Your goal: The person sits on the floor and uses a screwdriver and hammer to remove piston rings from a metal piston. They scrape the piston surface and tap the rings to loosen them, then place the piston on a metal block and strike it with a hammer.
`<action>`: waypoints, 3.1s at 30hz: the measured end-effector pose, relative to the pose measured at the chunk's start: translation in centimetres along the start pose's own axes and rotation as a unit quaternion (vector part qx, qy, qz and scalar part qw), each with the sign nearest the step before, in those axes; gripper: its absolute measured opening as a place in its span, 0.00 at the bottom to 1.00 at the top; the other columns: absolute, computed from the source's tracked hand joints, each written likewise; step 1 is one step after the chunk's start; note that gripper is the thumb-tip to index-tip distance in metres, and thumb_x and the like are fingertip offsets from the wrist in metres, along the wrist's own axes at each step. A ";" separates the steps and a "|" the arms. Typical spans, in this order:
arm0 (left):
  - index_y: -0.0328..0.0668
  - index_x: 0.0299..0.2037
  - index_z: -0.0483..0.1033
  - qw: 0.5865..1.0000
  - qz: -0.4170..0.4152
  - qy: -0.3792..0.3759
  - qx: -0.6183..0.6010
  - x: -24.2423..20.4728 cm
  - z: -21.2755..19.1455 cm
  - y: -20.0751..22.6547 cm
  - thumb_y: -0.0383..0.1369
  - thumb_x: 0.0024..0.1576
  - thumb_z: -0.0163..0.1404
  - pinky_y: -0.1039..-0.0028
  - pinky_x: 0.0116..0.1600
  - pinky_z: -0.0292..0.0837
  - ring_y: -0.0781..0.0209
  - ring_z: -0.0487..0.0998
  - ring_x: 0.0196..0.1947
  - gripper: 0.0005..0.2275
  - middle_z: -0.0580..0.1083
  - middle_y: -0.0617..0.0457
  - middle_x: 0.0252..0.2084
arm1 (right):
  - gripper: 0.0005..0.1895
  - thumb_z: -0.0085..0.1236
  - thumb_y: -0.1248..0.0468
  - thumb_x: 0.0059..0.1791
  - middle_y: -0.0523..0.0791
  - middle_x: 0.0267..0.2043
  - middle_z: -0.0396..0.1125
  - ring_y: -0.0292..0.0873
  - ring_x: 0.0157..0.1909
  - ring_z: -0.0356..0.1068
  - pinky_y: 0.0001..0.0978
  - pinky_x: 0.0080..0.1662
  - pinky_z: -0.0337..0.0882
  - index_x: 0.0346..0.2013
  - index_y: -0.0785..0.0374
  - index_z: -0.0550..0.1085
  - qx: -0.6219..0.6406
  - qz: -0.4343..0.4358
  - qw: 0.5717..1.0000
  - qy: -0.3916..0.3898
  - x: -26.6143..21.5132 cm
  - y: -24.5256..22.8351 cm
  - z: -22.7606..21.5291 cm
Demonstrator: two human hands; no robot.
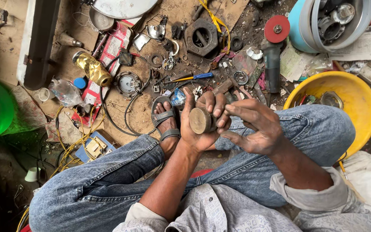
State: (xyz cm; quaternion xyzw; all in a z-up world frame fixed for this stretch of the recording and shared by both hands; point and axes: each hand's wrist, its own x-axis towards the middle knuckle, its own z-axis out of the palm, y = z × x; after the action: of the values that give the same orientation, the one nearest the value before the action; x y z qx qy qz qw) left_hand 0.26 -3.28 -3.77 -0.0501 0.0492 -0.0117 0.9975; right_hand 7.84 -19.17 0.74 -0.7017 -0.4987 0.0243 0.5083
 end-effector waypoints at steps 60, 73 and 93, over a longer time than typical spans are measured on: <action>0.40 0.43 0.73 0.903 0.251 0.294 0.188 -5.9 -3.6 8.7 0.69 0.60 0.29 0.65 0.31 0.70 0.49 0.75 0.27 0.36 0.73 0.47 0.28 | 0.31 0.54 0.65 0.46 0.58 0.55 0.70 0.62 0.53 0.70 0.56 0.50 0.70 0.66 0.57 0.68 -0.250 0.112 0.892 -0.361 11.0 17.7 4.3; 0.39 0.45 0.71 0.885 0.202 0.278 0.313 -8.3 3.5 9.9 0.66 0.62 0.32 0.69 0.31 0.73 0.57 0.75 0.30 0.34 0.74 0.47 0.32 | 0.19 0.65 0.67 0.44 0.50 0.47 0.75 0.45 0.48 0.77 0.34 0.50 0.75 0.49 0.62 0.76 -0.022 0.174 0.962 -0.210 3.7 0.1 -0.6; 0.37 0.51 0.69 0.613 0.147 0.256 0.733 -8.9 7.0 10.8 0.34 0.47 0.64 0.69 0.54 0.77 0.60 0.79 0.47 0.24 0.75 0.49 0.46 | 0.25 0.65 0.75 0.40 0.46 0.39 0.74 0.40 0.35 0.76 0.31 0.36 0.75 0.51 0.60 0.78 -0.058 0.134 0.966 -0.214 5.7 -0.9 -0.6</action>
State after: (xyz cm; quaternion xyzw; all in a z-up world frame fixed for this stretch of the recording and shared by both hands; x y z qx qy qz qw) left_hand -7.70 8.43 2.91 0.7103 0.2841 0.0908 0.6376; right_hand 10.38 -15.45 4.40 -0.7687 -0.4981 0.2126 0.3402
